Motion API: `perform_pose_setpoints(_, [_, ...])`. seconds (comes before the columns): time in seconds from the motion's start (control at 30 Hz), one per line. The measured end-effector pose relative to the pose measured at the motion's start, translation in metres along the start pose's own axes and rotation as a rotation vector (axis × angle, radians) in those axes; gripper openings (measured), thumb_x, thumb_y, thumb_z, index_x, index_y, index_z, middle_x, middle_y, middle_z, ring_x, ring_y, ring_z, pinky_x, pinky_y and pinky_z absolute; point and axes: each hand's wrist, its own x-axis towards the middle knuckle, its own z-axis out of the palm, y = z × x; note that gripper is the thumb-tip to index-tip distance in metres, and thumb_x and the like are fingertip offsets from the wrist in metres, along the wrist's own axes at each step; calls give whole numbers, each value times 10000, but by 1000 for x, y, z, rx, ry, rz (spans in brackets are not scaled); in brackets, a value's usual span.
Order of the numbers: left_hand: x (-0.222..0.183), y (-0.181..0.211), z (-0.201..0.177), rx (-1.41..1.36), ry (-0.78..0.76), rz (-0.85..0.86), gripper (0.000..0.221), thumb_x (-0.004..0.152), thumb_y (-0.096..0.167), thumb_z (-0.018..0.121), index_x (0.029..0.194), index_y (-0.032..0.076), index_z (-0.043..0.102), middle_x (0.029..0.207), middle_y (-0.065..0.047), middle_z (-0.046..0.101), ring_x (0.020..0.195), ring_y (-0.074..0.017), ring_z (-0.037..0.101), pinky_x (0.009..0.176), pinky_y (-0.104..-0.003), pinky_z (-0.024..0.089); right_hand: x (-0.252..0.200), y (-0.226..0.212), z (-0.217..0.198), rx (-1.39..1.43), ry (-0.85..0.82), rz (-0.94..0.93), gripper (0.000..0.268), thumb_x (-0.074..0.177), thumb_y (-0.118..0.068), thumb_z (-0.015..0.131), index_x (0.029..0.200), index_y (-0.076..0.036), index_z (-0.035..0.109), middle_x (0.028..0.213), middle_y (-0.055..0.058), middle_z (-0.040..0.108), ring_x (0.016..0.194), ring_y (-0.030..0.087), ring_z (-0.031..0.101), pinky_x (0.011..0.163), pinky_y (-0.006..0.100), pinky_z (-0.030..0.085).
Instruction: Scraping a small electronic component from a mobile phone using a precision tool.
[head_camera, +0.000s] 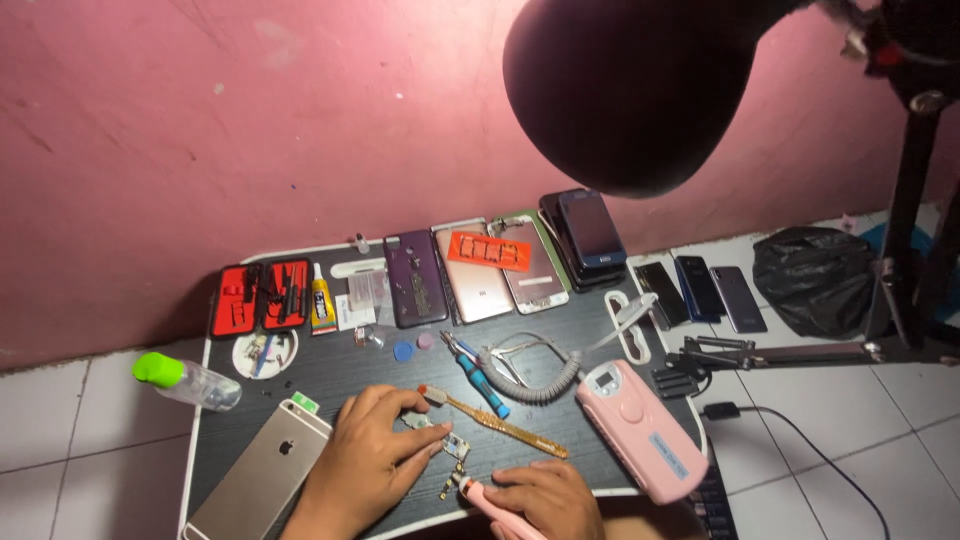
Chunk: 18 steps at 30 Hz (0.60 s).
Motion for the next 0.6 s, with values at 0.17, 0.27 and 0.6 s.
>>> perform_pose_setpoints(0.17, [-2, 5, -4, 26, 23, -21, 229, 926, 310, 694, 1112, 333, 827, 1140, -18, 653, 1119, -270, 560, 823, -469, 447, -25, 23, 11, 6, -161, 140, 236, 854, -411, 771, 1034, -274, 837, 1048, -65, 827, 1030, 93, 758, 859, 306, 487])
perform_pose_setpoints(0.27, [1, 7, -6, 24, 55, 10, 218, 925, 312, 704, 1113, 305, 816, 1127, -18, 661, 1093, -271, 574, 786, -462, 452, -5, 3, -1, 5, -135, 205, 239, 796, -363, 797, 1008, -264, 845, 1035, -58, 834, 960, 110, 767, 840, 310, 496])
perform_pose_setpoints(0.6, [-4, 8, -6, 41, 159, 59, 184, 903, 319, 735, 1045, 242, 823, 1094, -23, 678, 1066, -267, 601, 782, -432, 481, 33, -26, -24, 102, -102, 85, 269, 844, -261, 652, 1047, -137, 778, 1032, 9, 818, 982, 166, 781, 841, 320, 494])
